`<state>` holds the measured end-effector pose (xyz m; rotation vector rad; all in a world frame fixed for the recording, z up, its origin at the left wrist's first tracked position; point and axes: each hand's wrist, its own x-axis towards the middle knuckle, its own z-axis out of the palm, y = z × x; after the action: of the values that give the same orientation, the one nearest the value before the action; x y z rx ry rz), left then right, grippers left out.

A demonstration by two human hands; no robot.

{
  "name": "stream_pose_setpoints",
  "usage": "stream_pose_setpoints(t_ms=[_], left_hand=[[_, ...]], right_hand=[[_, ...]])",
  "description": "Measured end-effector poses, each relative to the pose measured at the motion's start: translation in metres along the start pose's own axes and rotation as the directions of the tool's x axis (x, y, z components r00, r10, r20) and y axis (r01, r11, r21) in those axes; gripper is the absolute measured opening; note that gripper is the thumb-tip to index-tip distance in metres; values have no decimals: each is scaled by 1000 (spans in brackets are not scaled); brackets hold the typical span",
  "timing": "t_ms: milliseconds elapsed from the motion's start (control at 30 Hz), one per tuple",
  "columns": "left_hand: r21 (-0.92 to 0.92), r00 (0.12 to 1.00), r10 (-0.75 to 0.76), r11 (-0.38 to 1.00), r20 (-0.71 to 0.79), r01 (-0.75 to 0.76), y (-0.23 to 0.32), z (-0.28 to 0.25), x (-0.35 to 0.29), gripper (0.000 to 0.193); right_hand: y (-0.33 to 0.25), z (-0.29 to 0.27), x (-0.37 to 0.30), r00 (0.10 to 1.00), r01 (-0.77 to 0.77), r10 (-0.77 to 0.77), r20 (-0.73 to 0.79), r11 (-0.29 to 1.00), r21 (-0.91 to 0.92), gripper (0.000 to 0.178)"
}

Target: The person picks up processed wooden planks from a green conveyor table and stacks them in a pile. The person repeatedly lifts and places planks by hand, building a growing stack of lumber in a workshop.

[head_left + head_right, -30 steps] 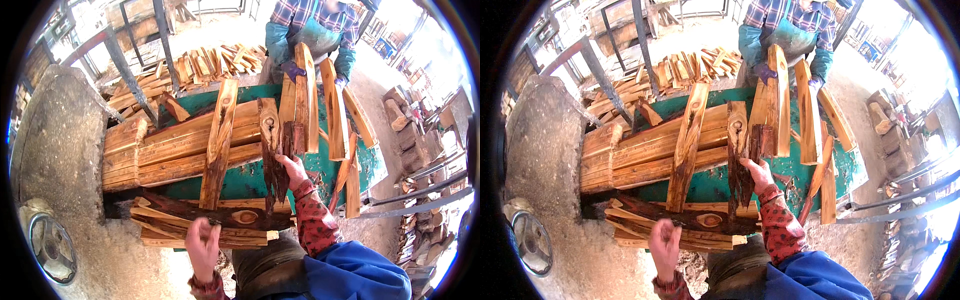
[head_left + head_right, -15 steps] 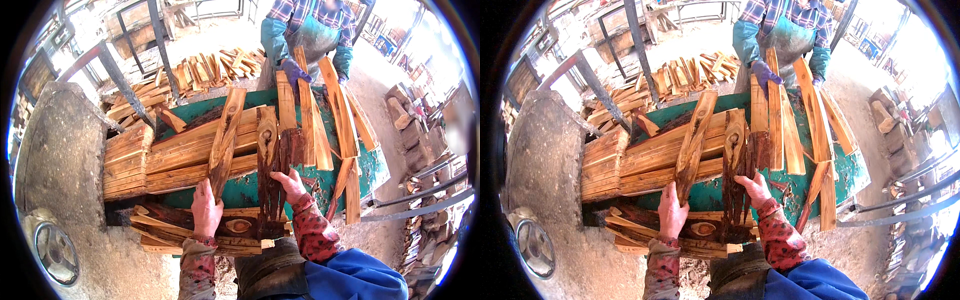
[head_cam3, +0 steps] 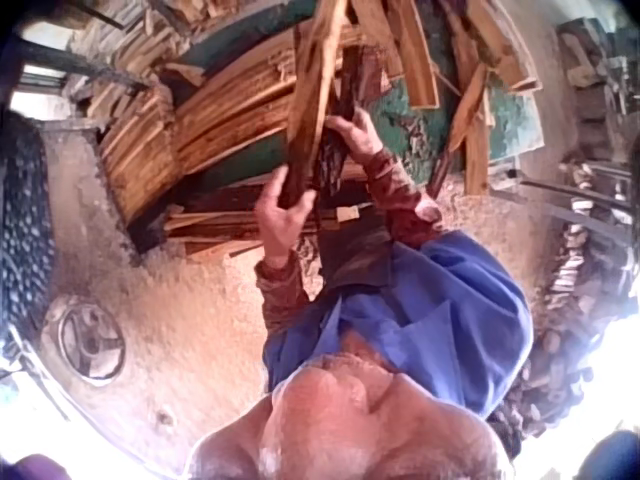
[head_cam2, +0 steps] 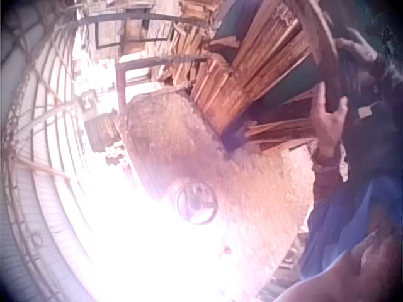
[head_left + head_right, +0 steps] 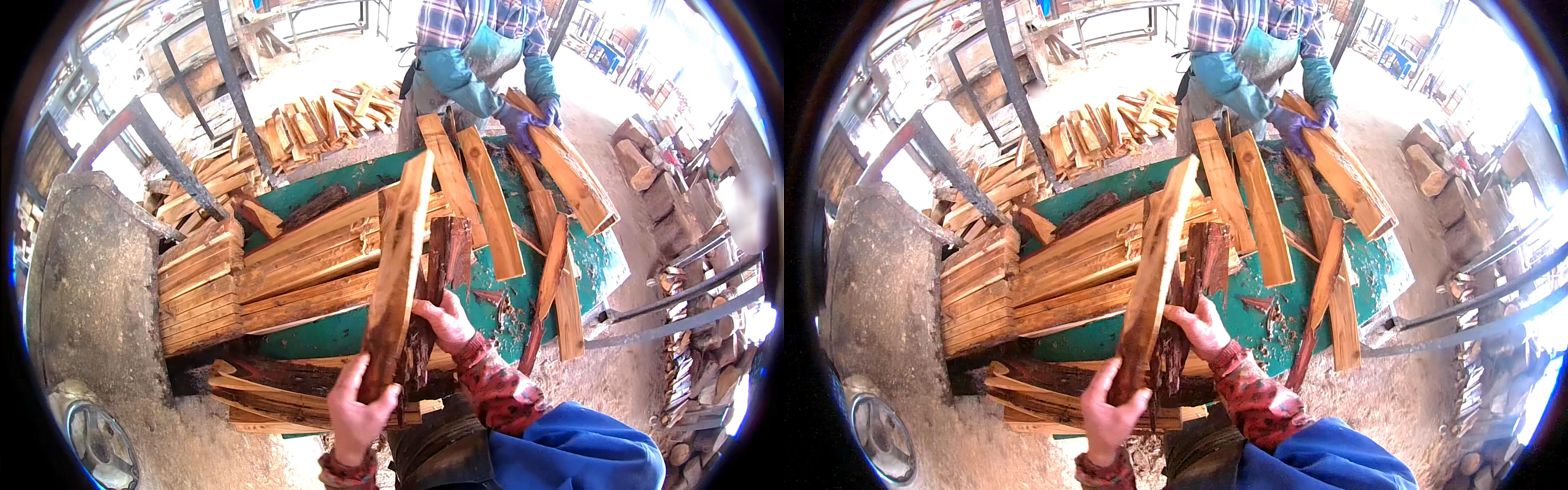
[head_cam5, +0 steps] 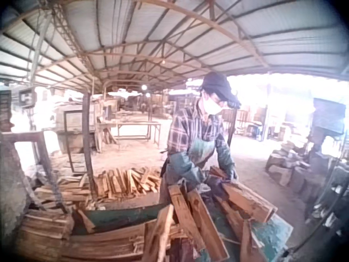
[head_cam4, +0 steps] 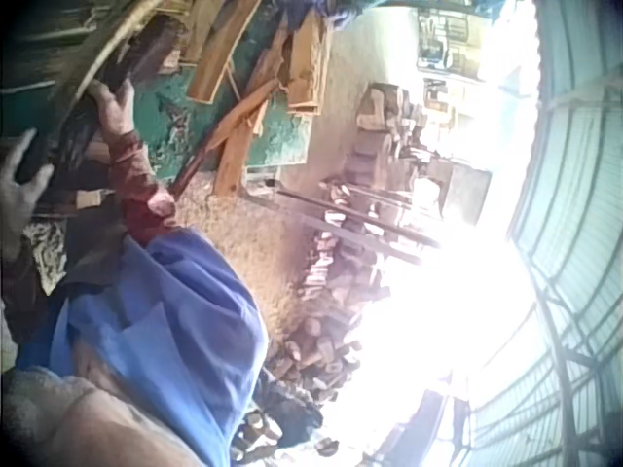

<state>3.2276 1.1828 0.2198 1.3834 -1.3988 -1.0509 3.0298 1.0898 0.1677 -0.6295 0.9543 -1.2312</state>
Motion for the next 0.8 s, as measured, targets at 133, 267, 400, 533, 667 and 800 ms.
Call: stream_pose_setpoints(t_ms=[133, 267, 400, 533, 667, 800], left_hand=[[194, 983, 183, 965, -17, -176, 11, 19, -16, 61], [421, 962, 271, 874, -7, -243, 13, 28, -36, 66], [405, 963, 269, 881, -3, -245, 34, 29, -46, 68], [436, 935, 354, 848, -41, -302, 26, 38, -56, 72], [385, 933, 353, 872, -68, -302, 18, 41, -65, 73], [253, 944, 315, 926, -99, -282, 8, 31, -85, 70]], right_hand=[[25, -12, -11, 999, 49, -48, -21, 997, 62, 32], [11, 1, -31, 993, -24, 44, -111, 985, 173, 22], [2, -10, -32, 999, 1, -8, 38, 986, 169, 61], [-27, 28, -47, 990, 17, -62, 125, 942, 335, 82], [-35, 42, -48, 979, 205, -204, 19, 973, -107, 53], [-55, 50, -53, 979, 198, -173, 104, 924, -326, 42]])
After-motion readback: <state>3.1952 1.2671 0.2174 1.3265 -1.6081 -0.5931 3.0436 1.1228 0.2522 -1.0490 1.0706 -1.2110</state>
